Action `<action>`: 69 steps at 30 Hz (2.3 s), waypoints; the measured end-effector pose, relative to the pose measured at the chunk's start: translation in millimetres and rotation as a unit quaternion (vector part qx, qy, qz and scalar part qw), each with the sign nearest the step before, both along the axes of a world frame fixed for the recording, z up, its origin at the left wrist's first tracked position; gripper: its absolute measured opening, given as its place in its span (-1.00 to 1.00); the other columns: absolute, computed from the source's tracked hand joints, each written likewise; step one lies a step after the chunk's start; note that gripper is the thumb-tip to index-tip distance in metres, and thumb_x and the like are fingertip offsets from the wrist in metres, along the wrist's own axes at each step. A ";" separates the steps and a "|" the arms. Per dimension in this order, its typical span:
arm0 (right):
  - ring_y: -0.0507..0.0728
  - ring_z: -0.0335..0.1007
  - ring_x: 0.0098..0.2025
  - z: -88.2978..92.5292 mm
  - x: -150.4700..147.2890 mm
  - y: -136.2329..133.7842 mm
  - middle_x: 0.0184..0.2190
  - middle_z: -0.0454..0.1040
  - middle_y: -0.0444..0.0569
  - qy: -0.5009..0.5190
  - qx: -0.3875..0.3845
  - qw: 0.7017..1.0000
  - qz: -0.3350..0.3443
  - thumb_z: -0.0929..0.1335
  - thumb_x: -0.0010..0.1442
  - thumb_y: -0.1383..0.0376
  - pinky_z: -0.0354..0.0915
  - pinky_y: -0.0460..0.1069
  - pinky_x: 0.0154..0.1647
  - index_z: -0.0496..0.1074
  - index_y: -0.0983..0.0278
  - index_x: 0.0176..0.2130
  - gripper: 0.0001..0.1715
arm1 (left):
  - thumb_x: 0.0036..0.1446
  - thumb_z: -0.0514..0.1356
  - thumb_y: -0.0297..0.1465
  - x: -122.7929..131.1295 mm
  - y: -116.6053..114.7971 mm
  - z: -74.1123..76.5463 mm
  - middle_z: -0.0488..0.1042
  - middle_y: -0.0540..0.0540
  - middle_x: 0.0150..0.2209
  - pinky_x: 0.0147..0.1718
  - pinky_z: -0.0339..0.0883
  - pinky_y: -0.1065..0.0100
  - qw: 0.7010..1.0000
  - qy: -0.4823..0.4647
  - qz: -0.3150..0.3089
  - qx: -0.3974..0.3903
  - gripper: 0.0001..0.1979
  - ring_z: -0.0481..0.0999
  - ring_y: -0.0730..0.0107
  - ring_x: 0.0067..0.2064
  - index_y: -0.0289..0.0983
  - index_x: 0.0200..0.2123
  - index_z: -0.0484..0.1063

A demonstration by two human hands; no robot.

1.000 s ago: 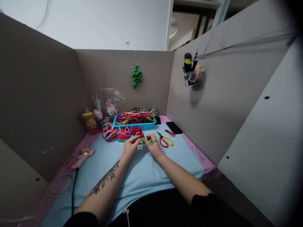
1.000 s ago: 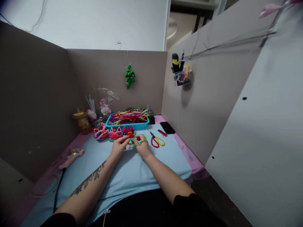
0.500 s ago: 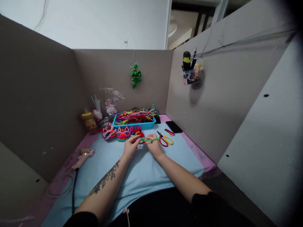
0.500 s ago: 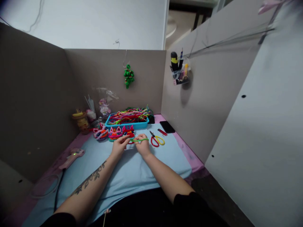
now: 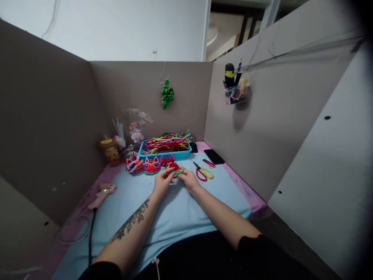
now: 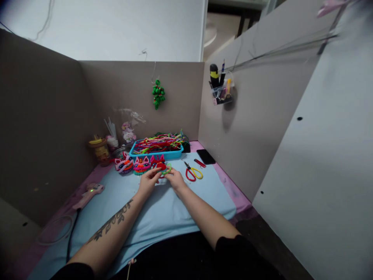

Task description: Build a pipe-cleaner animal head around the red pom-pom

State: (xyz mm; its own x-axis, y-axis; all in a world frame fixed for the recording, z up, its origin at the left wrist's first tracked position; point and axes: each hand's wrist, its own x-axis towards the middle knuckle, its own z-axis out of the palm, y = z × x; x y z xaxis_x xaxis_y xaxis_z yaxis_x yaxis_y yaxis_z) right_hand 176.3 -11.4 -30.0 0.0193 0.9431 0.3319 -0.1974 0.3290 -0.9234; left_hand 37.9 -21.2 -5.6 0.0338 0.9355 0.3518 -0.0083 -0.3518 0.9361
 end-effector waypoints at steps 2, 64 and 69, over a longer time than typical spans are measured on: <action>0.24 0.36 0.05 -0.2 -0.5 0.7 -0.15 0.54 0.02 0.020 -0.011 1.000 0.018 0.43 -0.07 0.19 0.17 0.17 0.15 0.50 0.24 -0.45 -0.84 | -0.05 0.31 -0.29 0.3 0.2 -1.0 0.57 -0.13 -0.38 -0.58 0.31 0.44 1.000 0.002 -0.009 0.005 -0.66 0.42 0.46 -0.52 -0.32 -0.19 0.59; 0.21 0.18 0.08 9.2 20.4 -1.4 -0.05 0.28 -0.01 -0.217 0.091 0.960 -0.149 0.45 -0.08 0.29 0.03 0.13 0.21 0.51 0.21 -0.46 -0.93 | -0.14 0.37 -0.21 -11.6 17.1 -7.9 0.47 -0.13 -0.27 -0.43 0.35 0.40 0.994 -0.070 0.024 -0.078 -0.43 0.49 0.36 -0.32 -0.30 -0.04 0.37; 0.22 0.14 0.08 13.1 17.7 -8.3 -0.02 0.28 -0.01 -0.223 0.112 0.959 -0.134 0.44 -0.07 0.32 0.03 0.17 0.20 0.49 0.21 -0.50 -0.97 | -0.18 0.41 -0.23 -9.6 13.3 -8.4 0.42 -0.23 -0.04 -0.29 0.41 0.31 0.986 -0.121 -0.042 -0.110 -0.31 0.51 0.26 -0.16 -0.24 0.05 0.29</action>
